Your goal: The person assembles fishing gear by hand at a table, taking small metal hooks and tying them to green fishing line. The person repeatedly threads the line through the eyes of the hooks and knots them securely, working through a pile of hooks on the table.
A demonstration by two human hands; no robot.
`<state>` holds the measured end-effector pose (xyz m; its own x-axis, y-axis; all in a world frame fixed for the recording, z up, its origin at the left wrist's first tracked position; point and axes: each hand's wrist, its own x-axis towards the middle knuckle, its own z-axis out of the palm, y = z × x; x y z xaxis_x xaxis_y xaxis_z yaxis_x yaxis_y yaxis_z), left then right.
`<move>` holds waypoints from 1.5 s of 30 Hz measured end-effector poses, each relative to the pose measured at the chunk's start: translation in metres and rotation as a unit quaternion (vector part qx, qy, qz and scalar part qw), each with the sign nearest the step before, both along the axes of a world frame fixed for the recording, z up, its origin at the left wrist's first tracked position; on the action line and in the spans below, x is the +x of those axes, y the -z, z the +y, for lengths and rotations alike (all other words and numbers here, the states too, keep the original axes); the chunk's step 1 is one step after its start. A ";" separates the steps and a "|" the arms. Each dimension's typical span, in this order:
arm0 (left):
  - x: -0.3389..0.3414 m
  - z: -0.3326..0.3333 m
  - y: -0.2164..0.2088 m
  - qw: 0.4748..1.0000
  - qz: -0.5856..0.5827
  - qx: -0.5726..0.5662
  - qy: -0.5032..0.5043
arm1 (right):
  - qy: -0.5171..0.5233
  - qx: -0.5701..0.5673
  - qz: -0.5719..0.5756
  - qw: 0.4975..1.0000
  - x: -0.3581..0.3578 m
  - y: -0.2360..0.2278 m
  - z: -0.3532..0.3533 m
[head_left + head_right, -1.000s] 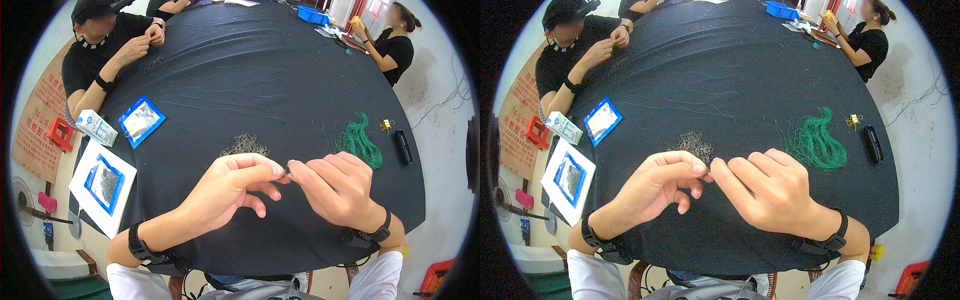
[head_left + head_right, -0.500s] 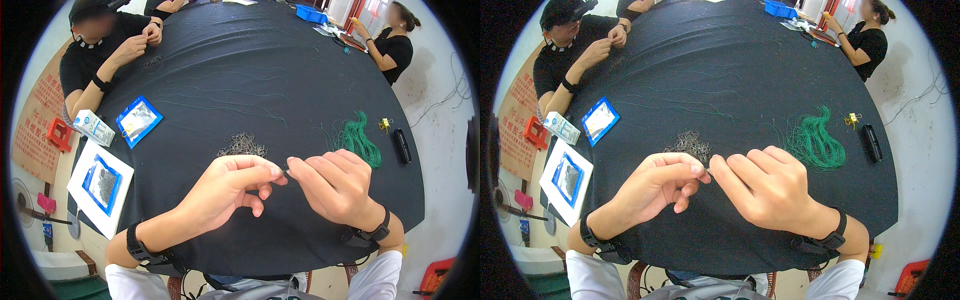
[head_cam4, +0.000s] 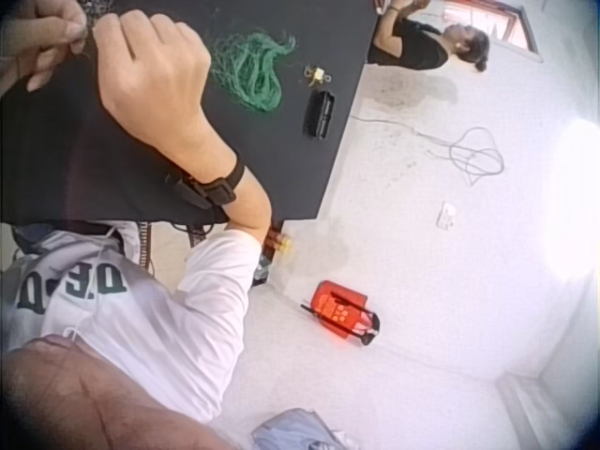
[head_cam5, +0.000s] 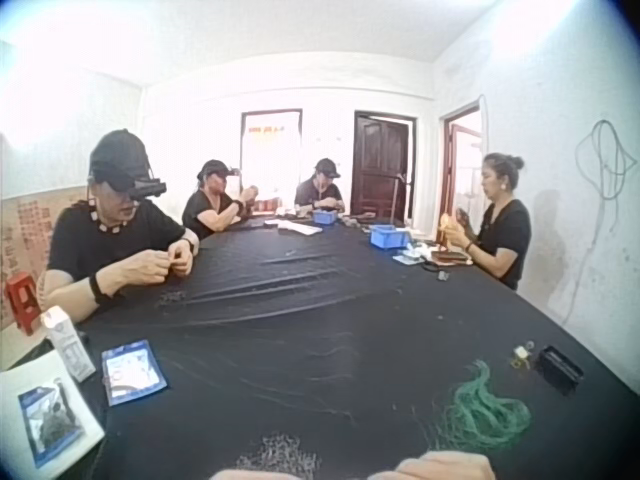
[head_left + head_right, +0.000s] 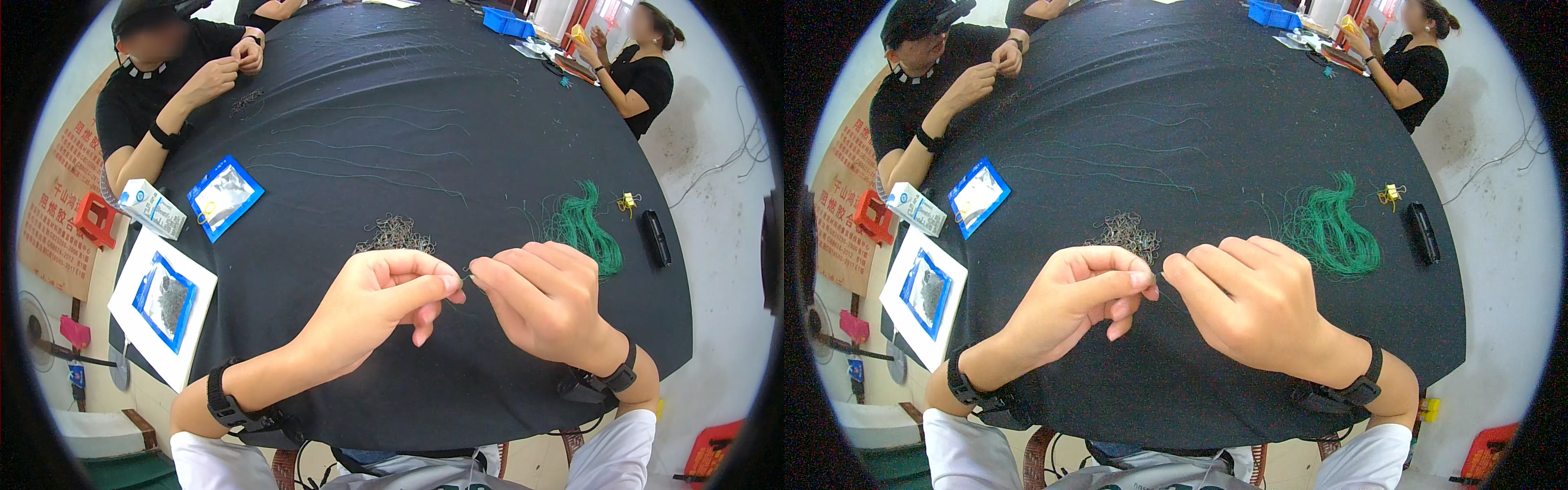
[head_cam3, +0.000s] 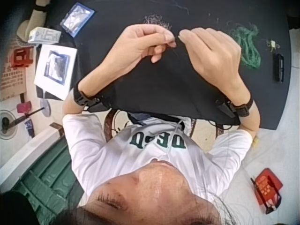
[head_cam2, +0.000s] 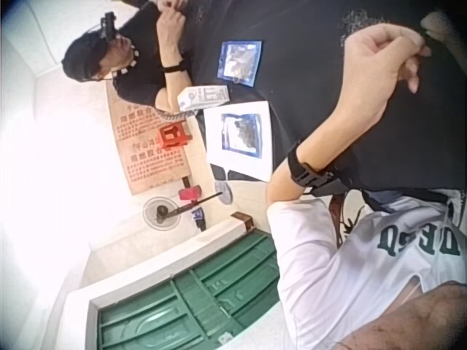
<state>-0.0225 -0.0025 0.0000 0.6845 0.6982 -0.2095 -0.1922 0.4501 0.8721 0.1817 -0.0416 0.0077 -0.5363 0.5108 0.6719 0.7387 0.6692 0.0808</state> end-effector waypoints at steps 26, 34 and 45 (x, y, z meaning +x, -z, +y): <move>0.001 0.000 0.003 0.998 0.028 0.050 -0.039 | 0.014 -0.182 0.123 0.975 0.002 -0.002 0.001; 0.000 0.002 0.003 0.993 0.026 0.077 -0.080 | -0.049 -0.588 0.390 0.707 0.014 -0.003 0.012; -0.002 0.002 0.003 0.986 0.044 0.122 -0.107 | -0.092 -0.649 0.436 0.617 0.012 0.001 0.014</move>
